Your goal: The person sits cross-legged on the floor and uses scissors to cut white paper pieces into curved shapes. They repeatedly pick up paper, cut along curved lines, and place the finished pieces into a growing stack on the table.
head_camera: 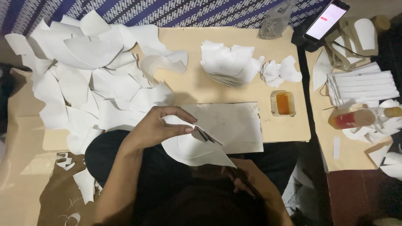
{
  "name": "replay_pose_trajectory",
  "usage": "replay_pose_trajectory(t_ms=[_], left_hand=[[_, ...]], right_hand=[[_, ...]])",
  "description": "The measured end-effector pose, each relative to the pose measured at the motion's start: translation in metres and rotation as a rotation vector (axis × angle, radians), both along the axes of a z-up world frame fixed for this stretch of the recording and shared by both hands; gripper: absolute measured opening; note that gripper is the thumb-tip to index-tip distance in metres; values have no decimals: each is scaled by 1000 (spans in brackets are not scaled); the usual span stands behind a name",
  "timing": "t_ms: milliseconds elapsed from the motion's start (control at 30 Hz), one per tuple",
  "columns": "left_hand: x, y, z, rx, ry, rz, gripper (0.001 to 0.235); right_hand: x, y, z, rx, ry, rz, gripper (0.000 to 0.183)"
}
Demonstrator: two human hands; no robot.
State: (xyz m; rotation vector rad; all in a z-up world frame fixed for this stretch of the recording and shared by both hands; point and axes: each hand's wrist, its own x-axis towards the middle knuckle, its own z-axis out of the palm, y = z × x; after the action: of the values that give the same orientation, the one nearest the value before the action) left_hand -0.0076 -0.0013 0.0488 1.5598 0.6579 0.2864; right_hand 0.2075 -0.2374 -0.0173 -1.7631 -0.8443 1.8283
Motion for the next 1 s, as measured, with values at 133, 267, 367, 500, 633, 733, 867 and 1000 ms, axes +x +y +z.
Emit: replay_pose_trajectory(t_ms=[133,267,367,500,633,733,867,1000], left_hand=[[-1,0,10,106,56,-107,25],[0,2,11,199,24,-221,26],[0,5,9,154,0,-271,27],[2,5,8,156,-23,-268,24],[4,5,3,248,-2,-336,19],[5,4,1,300,-3,-341,17],[7,3,-4,413,49,-355,16],[6,3,-3,449,33,-356,19]], right_hand=[[-11,9,37,123,-12,13,34],[-18,19,55,-181,-32,-92,41],[-3,-1,13,150,-25,128,38],[-12,16,33,-369,104,-307,53],[-3,6,17,-20,-19,35,27],[3,0,-1,130,-15,116,33],[7,-7,-32,447,-116,234,25],[0,-4,-28,474,-54,177,30]])
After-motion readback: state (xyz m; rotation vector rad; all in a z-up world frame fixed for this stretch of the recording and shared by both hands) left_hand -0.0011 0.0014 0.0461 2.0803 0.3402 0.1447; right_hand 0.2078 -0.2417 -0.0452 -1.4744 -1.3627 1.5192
